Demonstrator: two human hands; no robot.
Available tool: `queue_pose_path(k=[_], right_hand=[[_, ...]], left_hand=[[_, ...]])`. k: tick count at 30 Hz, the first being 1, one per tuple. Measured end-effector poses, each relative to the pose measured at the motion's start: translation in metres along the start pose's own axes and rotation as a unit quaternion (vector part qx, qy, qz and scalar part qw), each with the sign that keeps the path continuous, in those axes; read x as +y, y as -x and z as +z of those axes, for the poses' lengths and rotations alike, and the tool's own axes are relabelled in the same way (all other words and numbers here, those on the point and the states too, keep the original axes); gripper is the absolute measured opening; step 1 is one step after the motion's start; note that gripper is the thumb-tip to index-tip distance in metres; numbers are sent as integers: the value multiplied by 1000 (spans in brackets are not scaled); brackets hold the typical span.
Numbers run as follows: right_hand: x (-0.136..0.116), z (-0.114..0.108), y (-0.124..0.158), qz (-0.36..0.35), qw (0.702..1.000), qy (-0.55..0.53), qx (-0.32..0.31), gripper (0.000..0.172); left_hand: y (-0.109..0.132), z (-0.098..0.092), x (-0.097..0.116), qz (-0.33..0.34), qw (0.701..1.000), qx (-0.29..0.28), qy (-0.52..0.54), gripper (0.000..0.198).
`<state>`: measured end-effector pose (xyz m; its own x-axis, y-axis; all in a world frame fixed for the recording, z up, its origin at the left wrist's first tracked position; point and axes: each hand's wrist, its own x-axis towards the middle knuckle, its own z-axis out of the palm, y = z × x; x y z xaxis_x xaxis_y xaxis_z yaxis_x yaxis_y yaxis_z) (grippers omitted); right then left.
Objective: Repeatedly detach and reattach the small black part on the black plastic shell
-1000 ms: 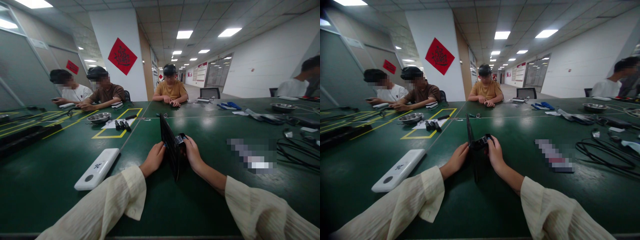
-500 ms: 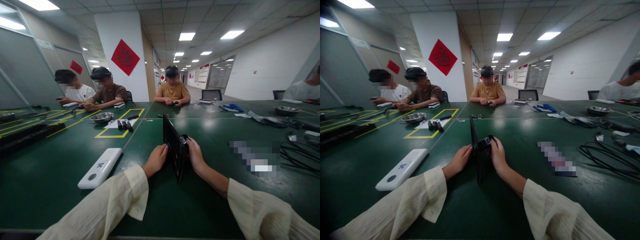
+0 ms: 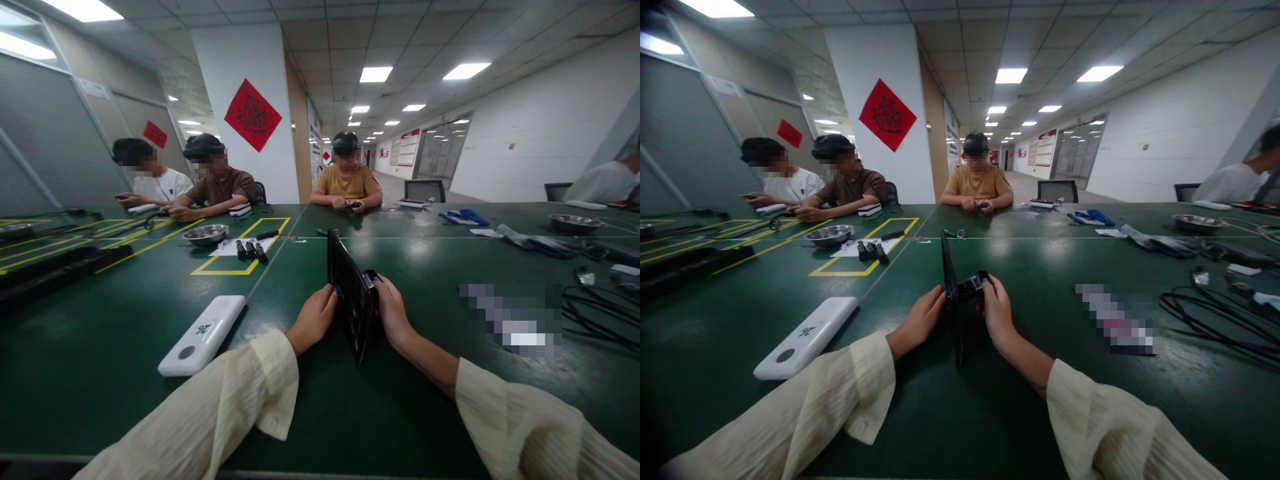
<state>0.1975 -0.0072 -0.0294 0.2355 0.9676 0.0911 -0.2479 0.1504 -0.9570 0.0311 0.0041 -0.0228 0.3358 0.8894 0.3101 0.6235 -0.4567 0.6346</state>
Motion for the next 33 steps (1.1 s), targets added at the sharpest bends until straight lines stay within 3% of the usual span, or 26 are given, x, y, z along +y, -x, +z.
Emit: queue_pose_path(k=[12, 18, 33], right_hand=[[1, -1, -1, 13, 1000, 2, -4, 42], [0, 1, 0, 12, 1000, -4, -4, 40], [4, -2, -4, 2, 1000, -3, -15, 38]], left_hand=[[-1, 1, -1, 10, 1000, -7, 0, 35], [1, 1, 0, -2, 999, 22, -39, 29], [2, -2, 2, 10, 999, 15, -26, 28]])
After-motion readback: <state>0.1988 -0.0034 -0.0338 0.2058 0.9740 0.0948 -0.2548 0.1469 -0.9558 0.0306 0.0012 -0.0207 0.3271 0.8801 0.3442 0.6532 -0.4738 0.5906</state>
